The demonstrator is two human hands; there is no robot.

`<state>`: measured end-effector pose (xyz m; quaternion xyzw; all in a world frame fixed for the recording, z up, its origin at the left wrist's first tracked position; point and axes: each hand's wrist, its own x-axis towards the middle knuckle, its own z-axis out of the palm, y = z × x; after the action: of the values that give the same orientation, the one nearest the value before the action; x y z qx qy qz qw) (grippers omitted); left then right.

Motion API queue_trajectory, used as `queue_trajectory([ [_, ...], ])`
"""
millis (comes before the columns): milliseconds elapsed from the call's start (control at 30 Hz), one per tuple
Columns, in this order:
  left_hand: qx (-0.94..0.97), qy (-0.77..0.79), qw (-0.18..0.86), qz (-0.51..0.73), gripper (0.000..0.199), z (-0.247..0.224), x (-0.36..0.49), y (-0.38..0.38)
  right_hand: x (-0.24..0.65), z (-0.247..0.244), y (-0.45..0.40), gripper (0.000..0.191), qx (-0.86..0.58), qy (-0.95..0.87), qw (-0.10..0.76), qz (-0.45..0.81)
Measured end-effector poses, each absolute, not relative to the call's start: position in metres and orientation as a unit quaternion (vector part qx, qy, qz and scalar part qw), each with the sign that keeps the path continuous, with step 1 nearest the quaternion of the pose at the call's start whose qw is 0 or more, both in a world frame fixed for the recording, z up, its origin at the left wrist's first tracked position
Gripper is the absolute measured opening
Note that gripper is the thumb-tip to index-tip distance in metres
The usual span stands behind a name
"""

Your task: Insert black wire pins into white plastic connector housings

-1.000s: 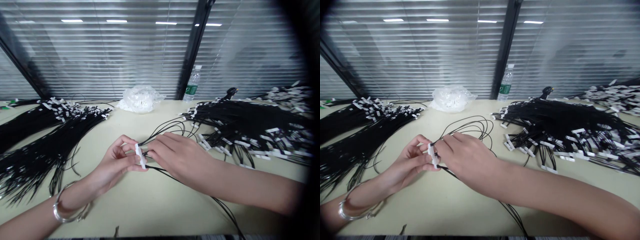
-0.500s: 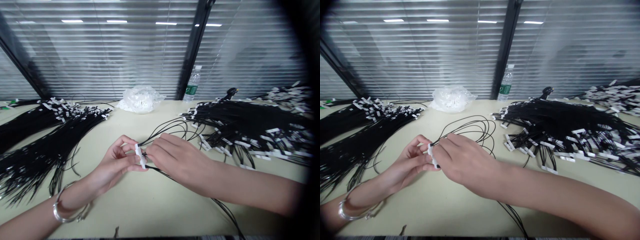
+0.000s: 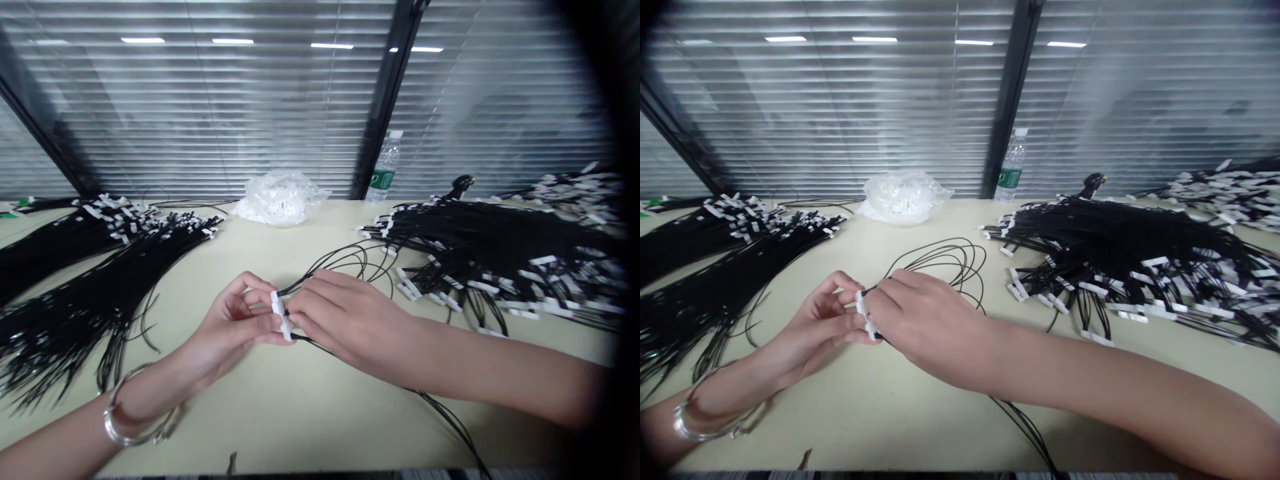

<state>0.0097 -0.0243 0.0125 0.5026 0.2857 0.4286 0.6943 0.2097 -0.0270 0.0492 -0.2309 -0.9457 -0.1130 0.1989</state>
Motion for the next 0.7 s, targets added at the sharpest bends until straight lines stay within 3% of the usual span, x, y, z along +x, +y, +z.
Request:
queue_trajectory([
  [200,0.501,0.293,0.684,0.442,0.023,0.015,0.012,-0.023,0.211,0.059,-0.025,0.012,-0.231,-0.943,0.216,-0.104],
  [367,0.507,0.311,0.655,0.466,0.021,0.017,0.012,-0.022,0.216,0.077,-0.038,0.016,-0.241,-0.92,0.28,-0.13],
  [467,0.515,0.321,0.641,0.47,0.021,0.018,0.012,-0.022,0.216,0.075,-0.043,0.02,-0.261,-0.929,0.225,-0.137],
  [567,0.515,0.332,0.638,0.466,0.022,0.019,0.012,-0.023,0.216,0.066,-0.041,0.012,-0.288,-0.934,0.167,-0.131],
  [700,0.507,0.332,0.641,0.471,0.022,0.019,0.013,-0.022,0.214,0.061,-0.035,0.007,-0.294,-0.933,0.153,-0.141],
])
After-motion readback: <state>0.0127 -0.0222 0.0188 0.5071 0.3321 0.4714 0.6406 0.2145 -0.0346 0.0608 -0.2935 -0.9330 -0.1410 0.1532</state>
